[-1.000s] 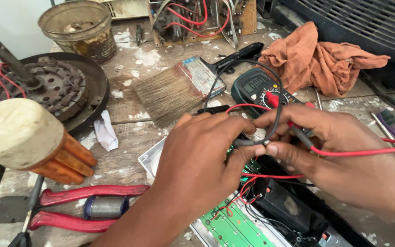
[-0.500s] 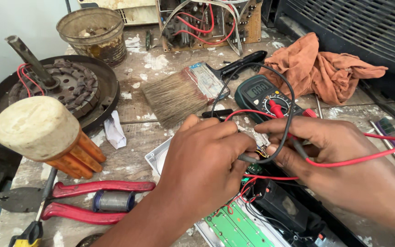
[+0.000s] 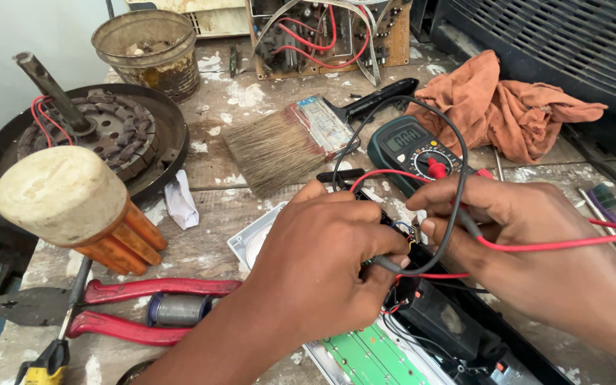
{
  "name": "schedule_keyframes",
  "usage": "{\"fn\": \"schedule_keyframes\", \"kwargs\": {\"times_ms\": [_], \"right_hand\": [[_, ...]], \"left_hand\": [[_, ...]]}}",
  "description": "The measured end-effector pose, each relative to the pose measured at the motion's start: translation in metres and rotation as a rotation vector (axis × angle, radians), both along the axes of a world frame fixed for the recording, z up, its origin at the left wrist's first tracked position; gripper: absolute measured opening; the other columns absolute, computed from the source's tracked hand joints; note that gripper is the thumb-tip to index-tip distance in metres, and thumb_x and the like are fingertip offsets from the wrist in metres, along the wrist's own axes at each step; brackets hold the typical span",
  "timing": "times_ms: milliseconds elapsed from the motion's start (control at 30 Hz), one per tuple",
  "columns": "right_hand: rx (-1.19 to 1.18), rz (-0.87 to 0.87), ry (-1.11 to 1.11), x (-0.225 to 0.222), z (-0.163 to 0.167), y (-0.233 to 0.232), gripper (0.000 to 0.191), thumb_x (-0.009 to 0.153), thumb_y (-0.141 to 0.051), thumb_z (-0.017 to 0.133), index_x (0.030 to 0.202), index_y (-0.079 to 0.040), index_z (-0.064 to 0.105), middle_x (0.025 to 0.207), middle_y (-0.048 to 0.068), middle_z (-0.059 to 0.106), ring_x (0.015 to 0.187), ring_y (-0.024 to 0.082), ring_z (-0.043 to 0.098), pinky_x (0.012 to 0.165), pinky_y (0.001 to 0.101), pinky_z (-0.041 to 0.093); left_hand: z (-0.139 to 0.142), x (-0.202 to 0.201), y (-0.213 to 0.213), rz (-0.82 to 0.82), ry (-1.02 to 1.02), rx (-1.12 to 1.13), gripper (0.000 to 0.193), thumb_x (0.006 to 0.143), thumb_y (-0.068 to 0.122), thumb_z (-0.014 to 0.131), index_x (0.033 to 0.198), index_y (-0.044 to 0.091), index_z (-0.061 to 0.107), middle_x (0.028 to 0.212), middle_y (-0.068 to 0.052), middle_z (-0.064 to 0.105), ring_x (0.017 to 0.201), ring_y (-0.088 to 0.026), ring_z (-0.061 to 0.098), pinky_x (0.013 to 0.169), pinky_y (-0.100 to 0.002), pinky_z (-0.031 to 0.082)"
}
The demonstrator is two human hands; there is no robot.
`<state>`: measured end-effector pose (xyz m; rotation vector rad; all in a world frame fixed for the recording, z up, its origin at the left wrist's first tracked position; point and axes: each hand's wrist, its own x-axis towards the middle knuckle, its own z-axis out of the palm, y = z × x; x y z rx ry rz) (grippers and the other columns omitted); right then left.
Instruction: The person uses multimeter probes to test contact points on a green circuit board inside a disassembled LED light fixture, repositioning the probes across several points on the board and its wiring. They then set the multimeter aside and use a toothbrush to scrub the board and the fixture housing.
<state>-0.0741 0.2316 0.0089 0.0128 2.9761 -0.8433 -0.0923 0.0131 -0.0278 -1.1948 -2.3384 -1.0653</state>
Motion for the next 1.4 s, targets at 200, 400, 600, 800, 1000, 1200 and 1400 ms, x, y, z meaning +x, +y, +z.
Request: {"fn": "schedule_keyframes", "kwargs": {"times_ms": [200,400,600,800,1000,1200,1400], "right_hand": [[-0.085,0.097,0.066,-0.003,-0.004,0.005,0.024,0.089,-0.023,0.077,0.112,-0.015,0.08,0.085,-0.001,0.076,0.066,0.007,0.067,0.057,0.0284,0.055],[-0.166,0.155,0.093,-0.002,-0.005,0.005,0.023,0.093,-0.019,0.072,0.115,-0.015,0.078,0.088,0.001,0.074,0.075,0.01,0.069,0.062,0.0285,0.057],[-0.065,0.219,0.179,-0.001,-0.004,0.002,0.027,0.09,-0.019,0.072,0.117,-0.014,0.077,0.084,0.0,0.075,0.07,0.01,0.067,0.059,0.0297,0.055],[0.019,0.177,0.184,0.003,0.0,0.004,0.04,0.096,-0.02,0.066,0.135,-0.019,0.071,0.082,0.004,0.073,0.064,0.014,0.066,0.056,0.0309,0.055],[-0.155,0.232,0.328,0.018,0.001,0.003,0.042,0.099,-0.024,0.062,0.141,-0.014,0.064,0.099,0.004,0.076,0.08,0.013,0.075,0.065,0.0269,0.059],[0.076,0.336,0.659,0.04,-0.001,-0.003,0.033,0.098,-0.022,0.067,0.127,-0.005,0.069,0.099,0.013,0.071,0.092,0.027,0.069,0.081,0.0336,0.052],[0.004,0.344,0.724,0.055,0.003,0.012,0.03,0.101,-0.024,0.069,0.123,-0.004,0.07,0.097,0.011,0.068,0.082,0.021,0.067,0.075,0.0313,0.053]], "left_hand": [[0.001,0.0,0.002,-0.006,0.001,0.009,0.013,0.068,0.015,0.074,0.08,0.015,0.078,0.069,-0.002,0.061,0.073,-0.025,0.062,0.069,-0.041,0.039],[0.009,0.004,0.001,0.014,0.004,0.267,0.031,0.077,0.019,0.072,0.105,0.004,0.071,0.084,-0.009,0.069,0.076,-0.029,0.063,0.07,-0.041,0.042],[0.017,0.004,-0.001,0.097,-0.174,0.451,0.023,0.098,0.021,0.052,0.106,0.004,0.065,0.09,-0.008,0.065,0.084,-0.021,0.064,0.076,-0.034,0.048],[0.021,0.006,-0.007,0.147,0.007,0.492,0.031,0.111,0.024,0.039,0.107,0.004,0.063,0.089,-0.008,0.053,0.09,-0.024,0.05,0.086,-0.036,0.041],[0.013,0.01,-0.007,0.051,-0.34,0.567,0.036,0.109,0.037,0.045,0.11,0.006,0.064,0.073,0.001,0.052,0.067,-0.011,0.05,0.061,-0.029,0.042],[0.003,0.009,0.008,0.064,-0.348,0.557,0.035,0.11,0.036,0.048,0.105,0.006,0.066,0.073,0.003,0.053,0.068,-0.006,0.05,0.06,-0.024,0.042],[-0.009,0.014,0.021,-0.013,-0.438,0.654,0.039,0.112,0.037,0.047,0.103,0.005,0.067,0.083,0.004,0.062,0.077,-0.004,0.054,0.069,-0.022,0.046]]}}
